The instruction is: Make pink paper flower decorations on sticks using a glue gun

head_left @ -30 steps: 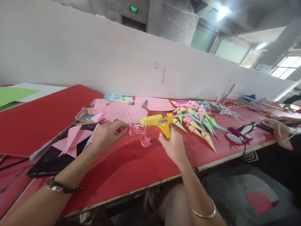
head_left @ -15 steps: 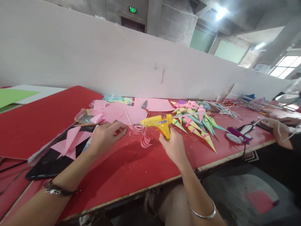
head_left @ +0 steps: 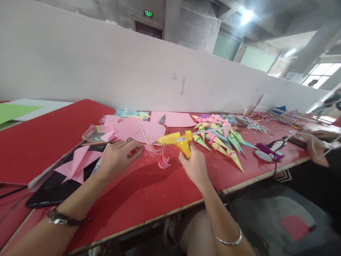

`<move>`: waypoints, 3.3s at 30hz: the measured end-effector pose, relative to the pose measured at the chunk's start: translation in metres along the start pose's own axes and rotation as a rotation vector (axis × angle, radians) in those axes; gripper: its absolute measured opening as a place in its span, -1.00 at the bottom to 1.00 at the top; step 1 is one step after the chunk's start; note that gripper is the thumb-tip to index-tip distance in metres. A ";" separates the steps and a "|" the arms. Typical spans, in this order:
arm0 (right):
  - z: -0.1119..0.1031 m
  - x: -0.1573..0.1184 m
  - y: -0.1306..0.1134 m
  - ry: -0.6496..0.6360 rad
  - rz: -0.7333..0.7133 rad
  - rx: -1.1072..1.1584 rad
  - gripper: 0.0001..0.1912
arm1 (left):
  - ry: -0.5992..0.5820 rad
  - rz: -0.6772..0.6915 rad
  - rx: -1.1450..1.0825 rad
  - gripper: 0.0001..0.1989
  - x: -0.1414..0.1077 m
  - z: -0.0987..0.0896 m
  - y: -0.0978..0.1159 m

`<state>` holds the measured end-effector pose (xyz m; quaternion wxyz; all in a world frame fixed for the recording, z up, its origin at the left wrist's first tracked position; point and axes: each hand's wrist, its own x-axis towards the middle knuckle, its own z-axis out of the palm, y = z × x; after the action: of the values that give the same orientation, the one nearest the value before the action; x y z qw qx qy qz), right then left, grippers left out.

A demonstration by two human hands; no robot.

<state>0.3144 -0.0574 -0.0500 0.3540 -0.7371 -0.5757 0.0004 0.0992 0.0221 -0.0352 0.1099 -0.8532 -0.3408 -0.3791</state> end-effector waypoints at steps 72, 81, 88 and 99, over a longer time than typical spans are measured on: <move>0.003 0.011 0.024 -0.115 0.122 -0.125 -0.61 | -0.106 -0.060 -0.030 -0.65 -0.002 0.006 -0.006; 0.015 0.011 0.039 -0.129 0.037 -0.185 -0.76 | -0.217 -0.094 -0.110 -0.71 0.000 0.004 -0.011; -0.009 -0.003 0.024 -0.010 -0.002 -0.282 -0.75 | -0.415 -0.074 -0.367 -0.71 0.003 0.003 -0.014; 0.025 -0.003 -0.002 -0.292 -0.188 0.239 -0.80 | -0.598 -0.054 -0.333 -0.77 0.002 0.009 -0.021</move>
<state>0.3017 -0.0469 -0.0689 0.3500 -0.6252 -0.6829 0.1425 0.0917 0.0428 -0.0417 -0.1460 -0.9234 -0.3139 -0.1656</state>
